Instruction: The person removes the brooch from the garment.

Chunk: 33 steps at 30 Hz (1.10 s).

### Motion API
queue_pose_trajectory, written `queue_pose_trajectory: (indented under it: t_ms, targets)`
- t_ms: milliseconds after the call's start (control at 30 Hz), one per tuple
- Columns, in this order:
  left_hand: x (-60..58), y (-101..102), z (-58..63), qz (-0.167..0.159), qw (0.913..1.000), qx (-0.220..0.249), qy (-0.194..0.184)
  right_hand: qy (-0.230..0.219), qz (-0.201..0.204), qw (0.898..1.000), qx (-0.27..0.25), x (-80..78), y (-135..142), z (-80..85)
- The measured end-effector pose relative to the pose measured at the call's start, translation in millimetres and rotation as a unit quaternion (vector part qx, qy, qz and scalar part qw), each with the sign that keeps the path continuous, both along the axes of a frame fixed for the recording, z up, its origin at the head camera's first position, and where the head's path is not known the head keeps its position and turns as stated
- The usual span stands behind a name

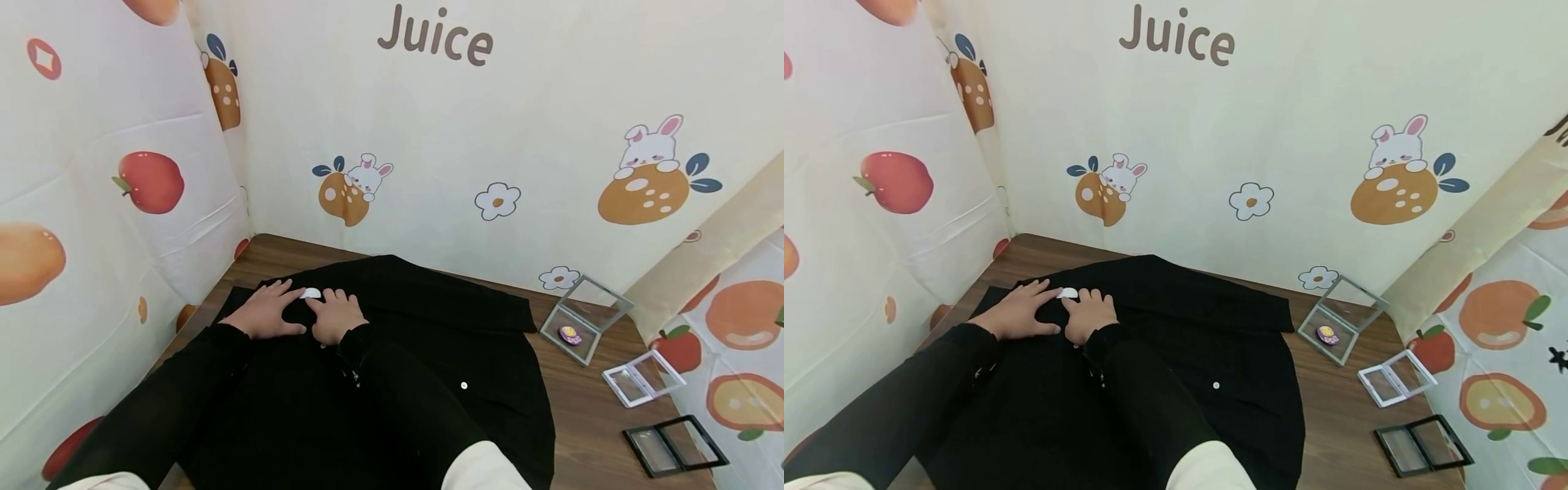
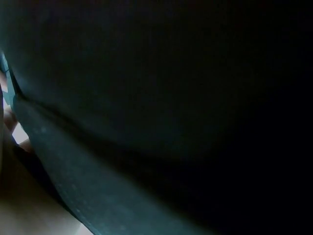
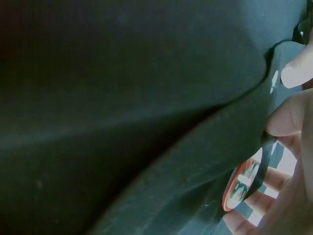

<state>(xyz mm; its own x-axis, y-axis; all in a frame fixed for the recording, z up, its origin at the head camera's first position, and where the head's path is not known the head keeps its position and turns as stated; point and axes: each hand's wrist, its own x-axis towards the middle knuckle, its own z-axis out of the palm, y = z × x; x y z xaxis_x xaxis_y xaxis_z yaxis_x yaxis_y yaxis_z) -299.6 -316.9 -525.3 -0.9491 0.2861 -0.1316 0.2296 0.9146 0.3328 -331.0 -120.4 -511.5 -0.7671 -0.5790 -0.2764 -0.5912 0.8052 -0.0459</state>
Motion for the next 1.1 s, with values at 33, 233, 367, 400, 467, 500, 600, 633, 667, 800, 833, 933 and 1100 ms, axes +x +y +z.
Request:
queue_pose_trajectory:
  t_ms: [33, 233, 367, 400, 467, 500, 600, 633, 667, 800, 833, 933, 1100]
  targets:
    - [-0.3, 0, 0.3, 0.0, 1.0, 0.0, 0.0, 0.0, 0.0, 1.0, 0.002, 0.5, 0, 2.0]
    - [-0.7, 3, 3.4, -0.001, 1.0, -0.003, -0.004, -0.006, 0.003, 1.0, 0.007, -0.3, 3, 4.3]
    - [-2.3, 4, 2.7, -0.002, 0.9999, -0.008, -0.005, -0.008, 0.001, 1.0, 0.01, -0.4, 5, 6.6]
    - [-2.7, 5, 2.9, -0.002, 0.9999, -0.009, -0.006, -0.006, 0.001, 1.0, 0.01, -0.2, 6, 7.3]
    - [-3.0, 5, 3.2, -0.002, 0.9999, -0.01, -0.007, -0.004, 0.001, 1.0, 0.01, 0.7, 7, 8.8]
    - [-3.2, 6, 3.4, -0.002, 0.9999, -0.01, -0.008, -0.004, 0.0, 1.0, 0.009, 1.1, 8, 9.3]
    - [-3.4, 6, 3.9, -0.003, 0.9999, -0.01, -0.011, -0.008, -0.001, 1.0, 0.006, 2.1, 9, 9.8]
    - [-3.3, 6, 4.0, -0.004, 0.9999, -0.011, -0.011, -0.009, -0.002, 1.0, 0.005, 2.4, 10, 10.0]
    - [-3.3, 6, 4.4, -0.004, 0.9999, -0.011, -0.011, -0.01, -0.003, 1.0, 0.004, 2.8, 10, 10.7]
    - [-3.0, 5, 6.4, -0.004, 0.9999, -0.009, -0.012, -0.013, -0.007, 1.0, 0.002, 3.2, 9, 11.6]
    - [-3.1, 5, 6.9, -0.004, 0.9999, -0.009, -0.013, -0.014, -0.009, 1.0, 0.003, 3.1, 8, 11.8]
    - [-3.6, 5, 8.1, -0.005, 0.9999, -0.007, -0.015, -0.019, -0.013, 1.0, 0.004, 2.7, 6, 11.7]
    - [-3.0, 4, 11.0, -0.005, 0.9997, -0.008, -0.021, -0.019, -0.015, 1.0, 0.007, 3.7, 3, 11.3]
